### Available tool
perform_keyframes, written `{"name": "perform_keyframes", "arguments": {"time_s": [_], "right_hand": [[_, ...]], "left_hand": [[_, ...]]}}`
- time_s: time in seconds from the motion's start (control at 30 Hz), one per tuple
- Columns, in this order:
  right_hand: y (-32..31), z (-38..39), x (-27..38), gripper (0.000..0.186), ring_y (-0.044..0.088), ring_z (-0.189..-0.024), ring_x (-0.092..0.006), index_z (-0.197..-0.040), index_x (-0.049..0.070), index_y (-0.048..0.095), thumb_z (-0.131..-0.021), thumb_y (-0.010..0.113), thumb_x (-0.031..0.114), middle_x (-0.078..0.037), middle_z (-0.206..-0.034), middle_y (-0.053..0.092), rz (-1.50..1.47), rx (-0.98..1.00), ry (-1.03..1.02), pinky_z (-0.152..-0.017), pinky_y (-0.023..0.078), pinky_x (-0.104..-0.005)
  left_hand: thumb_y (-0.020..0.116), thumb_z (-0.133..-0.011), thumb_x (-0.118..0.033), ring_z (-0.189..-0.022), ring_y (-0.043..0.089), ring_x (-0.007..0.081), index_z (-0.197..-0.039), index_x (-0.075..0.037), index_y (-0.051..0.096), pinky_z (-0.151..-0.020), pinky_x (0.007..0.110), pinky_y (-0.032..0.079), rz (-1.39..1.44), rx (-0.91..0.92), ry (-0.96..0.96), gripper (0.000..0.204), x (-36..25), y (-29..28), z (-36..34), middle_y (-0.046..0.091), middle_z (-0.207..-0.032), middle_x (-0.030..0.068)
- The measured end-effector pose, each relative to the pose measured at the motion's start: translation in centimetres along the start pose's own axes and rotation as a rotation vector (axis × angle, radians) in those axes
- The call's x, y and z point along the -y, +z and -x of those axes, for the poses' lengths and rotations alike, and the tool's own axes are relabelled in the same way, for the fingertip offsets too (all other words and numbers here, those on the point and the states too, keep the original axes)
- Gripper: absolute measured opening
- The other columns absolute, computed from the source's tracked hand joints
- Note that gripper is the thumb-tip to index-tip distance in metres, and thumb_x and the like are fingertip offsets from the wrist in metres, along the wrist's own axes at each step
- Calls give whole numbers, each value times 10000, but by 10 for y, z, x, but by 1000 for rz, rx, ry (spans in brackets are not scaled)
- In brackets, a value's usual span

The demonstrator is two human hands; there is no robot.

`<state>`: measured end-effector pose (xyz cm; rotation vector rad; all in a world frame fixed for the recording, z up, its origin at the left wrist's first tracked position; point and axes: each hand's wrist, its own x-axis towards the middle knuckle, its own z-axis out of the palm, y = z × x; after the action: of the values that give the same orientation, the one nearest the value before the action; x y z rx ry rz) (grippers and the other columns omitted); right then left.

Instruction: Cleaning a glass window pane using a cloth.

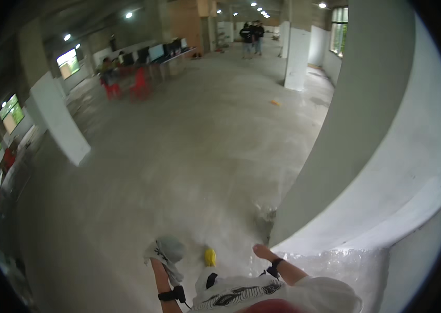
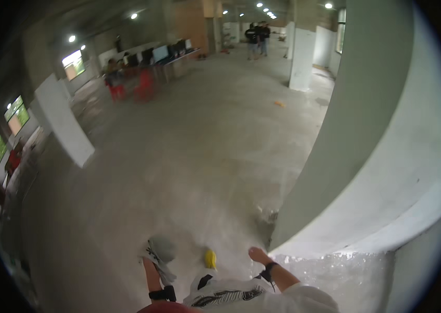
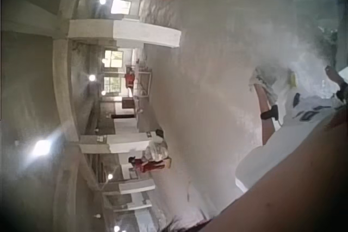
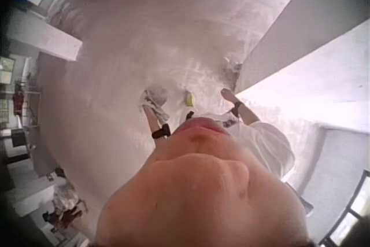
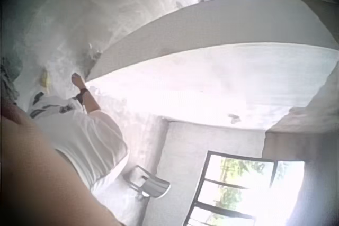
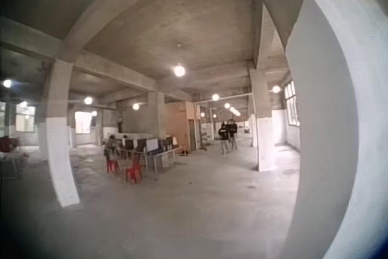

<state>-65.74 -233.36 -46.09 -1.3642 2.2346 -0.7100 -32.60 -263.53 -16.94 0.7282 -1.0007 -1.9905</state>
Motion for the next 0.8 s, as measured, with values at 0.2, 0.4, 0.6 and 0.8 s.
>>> {"name": "perform_keyframes", "arguments": {"time_s": [0.2,0.4,0.6,0.8], "right_hand": [[23,15,-73,202,635,-651,-344,-675,70,641,-709,644,269,-153,-664,629,316,238,6,-581,486,-468],[7,-19,-75,178,685,-720,-290,-792,65,683,-760,639,235,-141,-750,687,-332,225,775,-588,529,-407],[-3,-156,-169,210,682,-758,-327,-780,36,679,-799,573,216,-173,-778,684,-243,163,674,-632,532,-433],[-100,-351,-252,326,661,-854,-405,-803,-1,691,-850,498,257,-233,-866,678,-123,162,614,-779,517,-497]], "left_hand": [[368,-1014,-406,-1196,535,218,-1339,-21,494,-1043,368,410,45,190,-110,519,22,19,-225,567,-1314,73],[367,-1014,-408,-1198,533,217,-1340,-21,492,-1044,367,408,1,306,-177,521,17,166,-441,564,-1317,72],[367,-1014,-409,-1201,531,216,-1342,-20,491,-1046,367,407,-62,404,-233,523,90,236,-566,562,-1321,71],[366,-1014,-410,-1203,529,215,-1344,-20,489,-1047,366,405,-192,493,-265,526,127,356,-666,560,-1324,71]]}}
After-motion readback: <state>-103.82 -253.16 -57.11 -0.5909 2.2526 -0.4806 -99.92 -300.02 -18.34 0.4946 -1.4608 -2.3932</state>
